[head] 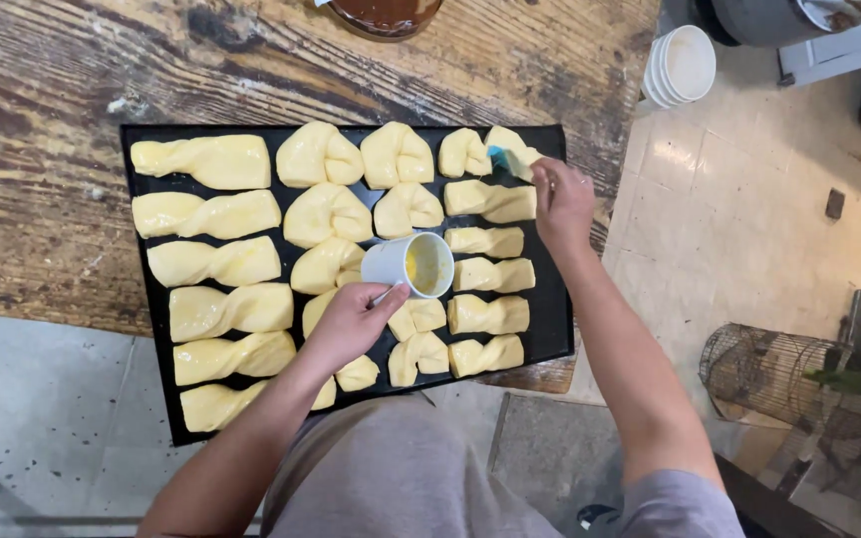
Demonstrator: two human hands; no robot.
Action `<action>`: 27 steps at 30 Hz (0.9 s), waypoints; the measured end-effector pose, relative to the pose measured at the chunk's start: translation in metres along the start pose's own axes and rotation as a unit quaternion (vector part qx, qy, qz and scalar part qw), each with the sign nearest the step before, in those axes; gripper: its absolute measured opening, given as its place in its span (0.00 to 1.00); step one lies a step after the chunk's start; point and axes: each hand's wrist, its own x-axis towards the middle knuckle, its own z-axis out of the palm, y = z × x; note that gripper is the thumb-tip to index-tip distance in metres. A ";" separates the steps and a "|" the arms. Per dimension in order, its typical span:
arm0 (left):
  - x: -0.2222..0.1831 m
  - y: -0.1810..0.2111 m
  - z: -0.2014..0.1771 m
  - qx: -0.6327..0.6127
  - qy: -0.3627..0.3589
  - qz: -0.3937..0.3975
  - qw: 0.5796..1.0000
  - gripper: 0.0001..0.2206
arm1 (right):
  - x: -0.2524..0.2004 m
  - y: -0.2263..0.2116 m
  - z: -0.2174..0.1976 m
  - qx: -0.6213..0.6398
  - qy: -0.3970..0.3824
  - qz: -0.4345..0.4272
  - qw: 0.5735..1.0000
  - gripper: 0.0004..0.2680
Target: Brushing egg wash onto shaped dough pieces on a baking tray using a pastry brush
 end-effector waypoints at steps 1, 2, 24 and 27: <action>0.005 -0.003 0.000 0.001 -0.002 0.002 1.000 0.23 | -0.006 -0.012 -0.007 -0.001 0.002 0.001 1.000 0.04; 0.008 -0.007 0.002 0.006 0.002 -0.007 1.000 0.22 | -0.013 -0.024 -0.015 0.015 -0.004 0.003 1.000 0.05; 0.085 -0.003 0.073 0.032 -0.036 0.005 0.999 0.21 | -0.014 -0.069 -0.092 0.180 0.131 0.302 0.927 0.15; 0.088 0.003 0.064 0.040 -0.024 -0.004 0.999 0.23 | 0.010 -0.034 -0.067 0.188 0.214 0.308 0.908 0.14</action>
